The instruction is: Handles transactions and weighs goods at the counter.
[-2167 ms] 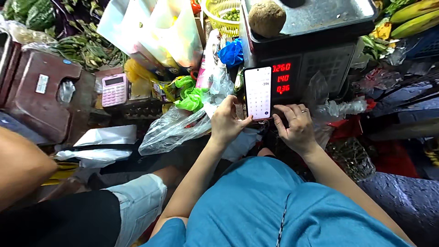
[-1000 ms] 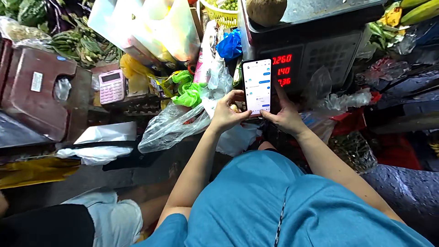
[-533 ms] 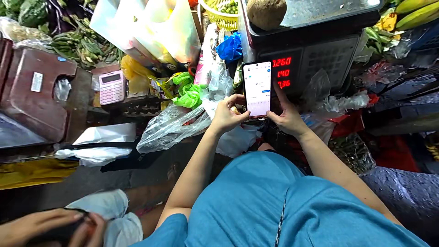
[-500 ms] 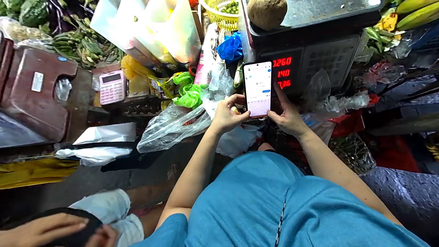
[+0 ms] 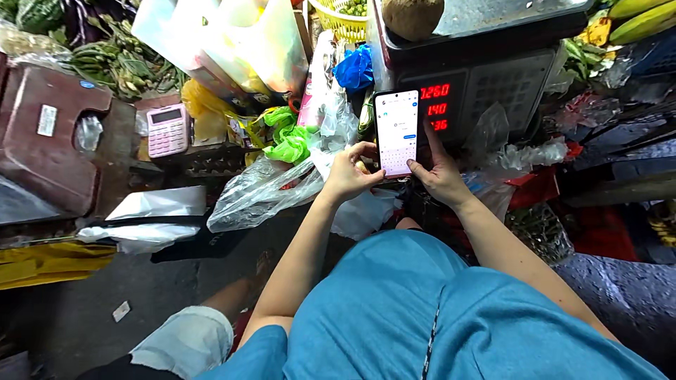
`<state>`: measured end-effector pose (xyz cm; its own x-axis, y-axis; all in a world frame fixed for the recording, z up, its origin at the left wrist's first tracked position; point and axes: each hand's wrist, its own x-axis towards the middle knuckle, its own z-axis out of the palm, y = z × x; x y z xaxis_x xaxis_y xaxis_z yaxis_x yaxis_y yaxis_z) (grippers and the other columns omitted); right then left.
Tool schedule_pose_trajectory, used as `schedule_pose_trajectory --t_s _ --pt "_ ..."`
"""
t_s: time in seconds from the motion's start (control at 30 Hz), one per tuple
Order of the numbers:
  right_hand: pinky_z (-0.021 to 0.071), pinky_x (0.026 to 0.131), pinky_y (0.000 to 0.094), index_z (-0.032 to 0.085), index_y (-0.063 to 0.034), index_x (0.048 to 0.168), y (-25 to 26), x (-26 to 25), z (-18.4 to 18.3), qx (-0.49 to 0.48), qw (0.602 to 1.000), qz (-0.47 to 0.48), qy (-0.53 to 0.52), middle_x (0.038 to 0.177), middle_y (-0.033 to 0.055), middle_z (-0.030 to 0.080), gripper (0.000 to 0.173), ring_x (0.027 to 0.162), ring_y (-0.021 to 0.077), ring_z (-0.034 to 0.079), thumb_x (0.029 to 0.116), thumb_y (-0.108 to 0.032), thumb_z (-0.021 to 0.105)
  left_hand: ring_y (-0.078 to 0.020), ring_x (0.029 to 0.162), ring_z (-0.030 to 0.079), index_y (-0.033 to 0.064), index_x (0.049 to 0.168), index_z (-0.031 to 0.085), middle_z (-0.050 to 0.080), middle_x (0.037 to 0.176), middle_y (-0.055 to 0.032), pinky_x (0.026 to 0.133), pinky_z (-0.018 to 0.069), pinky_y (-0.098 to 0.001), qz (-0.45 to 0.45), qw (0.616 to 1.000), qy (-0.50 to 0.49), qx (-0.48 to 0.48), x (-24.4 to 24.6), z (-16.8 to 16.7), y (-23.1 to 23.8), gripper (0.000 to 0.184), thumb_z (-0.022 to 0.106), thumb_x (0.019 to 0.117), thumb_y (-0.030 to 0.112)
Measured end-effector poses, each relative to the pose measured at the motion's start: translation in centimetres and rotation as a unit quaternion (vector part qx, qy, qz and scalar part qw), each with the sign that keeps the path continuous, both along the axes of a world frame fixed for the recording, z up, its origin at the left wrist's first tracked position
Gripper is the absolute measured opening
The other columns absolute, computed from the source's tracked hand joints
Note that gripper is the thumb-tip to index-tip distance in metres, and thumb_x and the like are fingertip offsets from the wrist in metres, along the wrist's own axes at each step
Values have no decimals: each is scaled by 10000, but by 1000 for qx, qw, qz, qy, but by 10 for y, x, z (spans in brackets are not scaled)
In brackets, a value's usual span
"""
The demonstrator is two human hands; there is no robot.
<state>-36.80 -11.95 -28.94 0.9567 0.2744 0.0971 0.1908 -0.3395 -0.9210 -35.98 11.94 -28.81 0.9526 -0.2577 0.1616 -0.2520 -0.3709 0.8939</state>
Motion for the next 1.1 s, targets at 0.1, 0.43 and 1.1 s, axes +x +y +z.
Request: schedule_pose_trajectory --t_s 0.1,0.43,1.1 --pt "608 868 309 63 -271 1668 -1 1 0 20 1000 15 4 1251 104 674 975 1014 129 711 950 -134 708 -46 775 664 53 1183 685 734 1009 -20 704 563 -242 2 1000 -1 2 0 2 -1 476 846 748 159" --pt "610 865 317 52 -256 1668 0 2 -3 25 1000 17 -4 1258 113 668 993 1008 142 714 943 -116 716 -40 821 700 50 1144 698 747 1001 -25 745 590 -241 13 999 -30 0 0 1 -5 377 817 803 160" --pt "590 815 321 90 -277 1670 4 -1 1 -8 1000 -22 -8 1220 130 682 748 943 147 702 1073 -151 522 -43 725 675 65 1109 714 748 926 -10 658 569 -251 46 998 -31 14 -2 0 -11 418 857 764 254"
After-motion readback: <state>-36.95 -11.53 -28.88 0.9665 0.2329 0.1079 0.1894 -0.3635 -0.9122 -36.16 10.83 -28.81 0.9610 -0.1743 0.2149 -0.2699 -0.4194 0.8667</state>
